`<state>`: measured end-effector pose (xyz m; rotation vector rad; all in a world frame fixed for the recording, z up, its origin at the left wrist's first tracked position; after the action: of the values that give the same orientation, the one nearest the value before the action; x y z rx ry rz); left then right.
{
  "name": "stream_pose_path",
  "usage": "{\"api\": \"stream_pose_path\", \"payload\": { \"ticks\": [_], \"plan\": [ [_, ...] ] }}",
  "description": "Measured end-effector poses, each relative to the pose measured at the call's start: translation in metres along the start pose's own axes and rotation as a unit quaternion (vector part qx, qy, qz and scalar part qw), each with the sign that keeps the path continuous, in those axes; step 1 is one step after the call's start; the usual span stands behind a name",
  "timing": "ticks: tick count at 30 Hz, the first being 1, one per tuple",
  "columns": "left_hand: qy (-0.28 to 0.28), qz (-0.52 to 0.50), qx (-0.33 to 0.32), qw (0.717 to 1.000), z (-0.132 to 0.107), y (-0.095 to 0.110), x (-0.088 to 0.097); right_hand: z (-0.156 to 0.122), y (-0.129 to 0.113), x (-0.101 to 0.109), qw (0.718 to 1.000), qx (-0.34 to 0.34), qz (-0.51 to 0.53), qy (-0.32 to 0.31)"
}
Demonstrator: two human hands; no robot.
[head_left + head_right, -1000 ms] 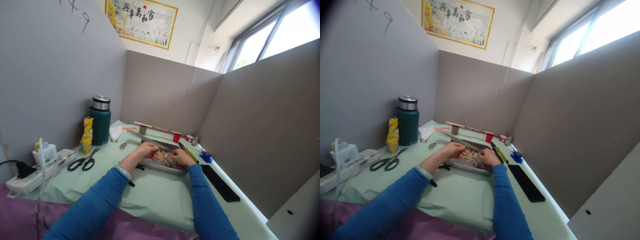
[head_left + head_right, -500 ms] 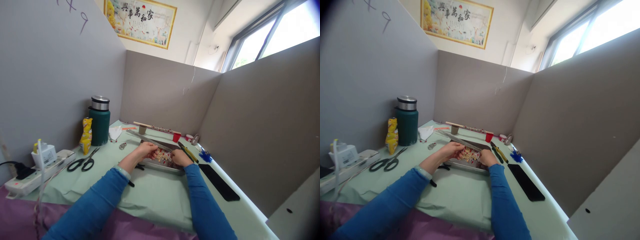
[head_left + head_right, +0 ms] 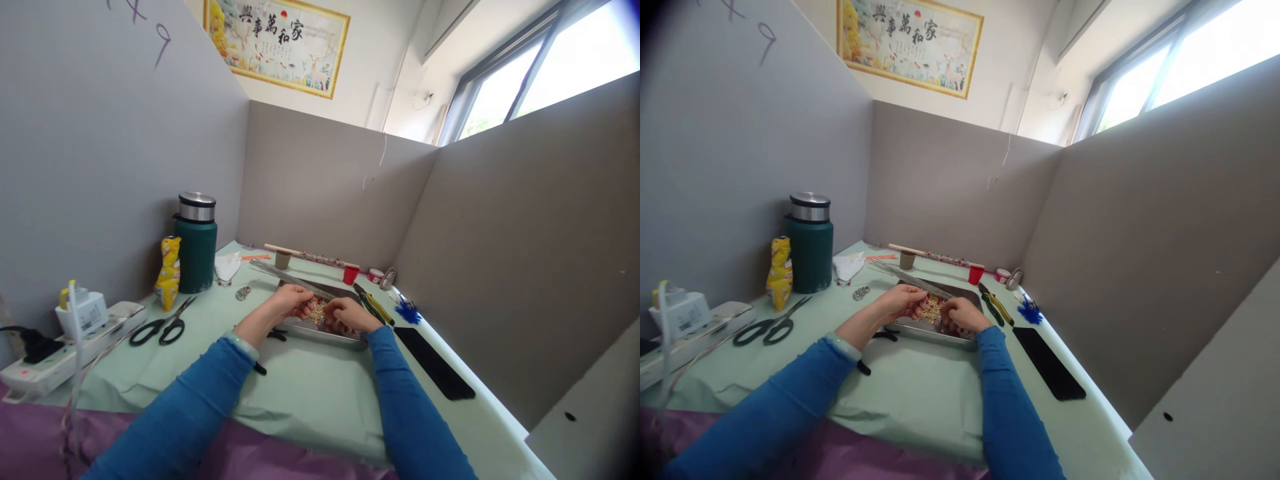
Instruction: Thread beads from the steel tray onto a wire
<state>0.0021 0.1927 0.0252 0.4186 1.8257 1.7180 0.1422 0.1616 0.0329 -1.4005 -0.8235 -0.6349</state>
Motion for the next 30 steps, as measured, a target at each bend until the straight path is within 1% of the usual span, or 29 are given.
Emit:
{"api": "stream_pose_path", "payload": {
  "ticks": [1,2,3,6,7,8,10,11,12,15,16,17,19,20,21,23,24,25,26,28,29,30],
  "plan": [
    [0.0,-0.001,0.0,1.0,0.0,0.0,0.0,0.0,-0.002,0.007,0.999,0.01,0.026,0.037],
    [0.001,-0.002,0.0,1.0,0.0,0.0,0.0,-0.001,-0.003,0.01,0.997,0.014,0.054,0.055],
    [0.006,-0.004,-0.002,1.0,0.0,0.001,0.001,-0.001,-0.003,0.008,0.996,0.014,0.078,0.038],
    [0.036,-0.014,-0.02,0.999,-0.002,0.007,0.003,-0.004,-0.007,-0.019,0.986,0.014,0.11,-0.123],
    [0.047,-0.019,-0.026,0.998,-0.003,0.009,0.004,-0.005,-0.008,-0.025,0.983,0.019,0.11,-0.146],
    [0.056,-0.022,-0.03,0.998,-0.004,0.01,0.005,-0.004,-0.01,-0.025,0.984,0.026,0.113,-0.135],
    [0.069,-0.029,-0.034,0.997,-0.005,0.012,0.006,-0.001,-0.013,-0.015,0.987,0.041,0.14,-0.06],
    [0.072,-0.031,-0.037,0.996,-0.006,0.013,0.006,0.0,-0.015,-0.012,0.985,0.049,0.158,-0.038],
    [0.073,-0.033,-0.041,0.996,-0.006,0.014,0.007,-0.001,-0.018,-0.013,0.983,0.056,0.169,-0.043],
    [0.067,-0.037,-0.056,0.996,-0.005,0.014,0.008,-0.004,-0.026,-0.029,0.977,0.071,0.138,-0.147],
    [0.066,-0.04,-0.061,0.995,-0.005,0.015,0.009,-0.004,-0.027,-0.029,0.979,0.072,0.121,-0.148],
    [0.067,-0.045,-0.067,0.994,-0.005,0.015,0.009,-0.002,-0.028,-0.026,0.984,0.071,0.106,-0.12],
    [0.068,-0.057,-0.073,0.993,-0.006,0.015,0.01,0.002,-0.031,-0.015,0.992,0.07,0.102,-0.032],
    [0.069,-0.063,-0.072,0.993,-0.006,0.016,0.011,0.003,-0.034,-0.013,0.992,0.074,0.106,-0.008],
    [0.071,-0.071,-0.07,0.993,-0.007,0.016,0.011,0.004,-0.039,-0.016,0.99,0.088,0.105,-0.016],
    [0.078,-0.087,-0.061,0.991,-0.009,0.016,0.011,0.004,-0.051,-0.031,0.986,0.122,0.081,-0.078],
    [0.083,-0.097,-0.055,0.99,-0.009,0.016,0.011,0.005,-0.054,-0.035,0.986,0.128,0.052,-0.089],
    [0.087,-0.107,-0.049,0.989,-0.01,0.016,0.011,0.007,-0.054,-0.034,0.99,0.121,0.016,-0.072],
    [0.089,-0.117,-0.042,0.988,-0.01,0.016,0.011,0.009,-0.051,-0.028,0.994,0.104,-0.018,-0.033],
    [0.089,-0.13,-0.031,0.987,-0.01,0.014,0.011,0.012,-0.038,-0.008,0.995,0.054,-0.062,0.065],
    [0.09,-0.133,-0.028,0.987,-0.009,0.014,0.011,0.012,-0.03,-0.001,0.993,0.034,-0.068,0.089],
    [0.091,-0.134,-0.028,0.986,-0.008,0.014,0.011,0.012,-0.022,0.004,0.993,0.017,-0.071,0.098]
  ]
}}
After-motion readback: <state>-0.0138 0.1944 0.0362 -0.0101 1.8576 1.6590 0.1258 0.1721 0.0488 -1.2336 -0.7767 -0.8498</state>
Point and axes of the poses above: each hand's wrist, its own z-axis towards the middle knuckle, its own x-axis out of the back of the hand, y = z × x, the point moved 8 cm from there along z, towards the middle knuckle, and after that the axes turned 4 degrees about -z, right-handed, at the moved point
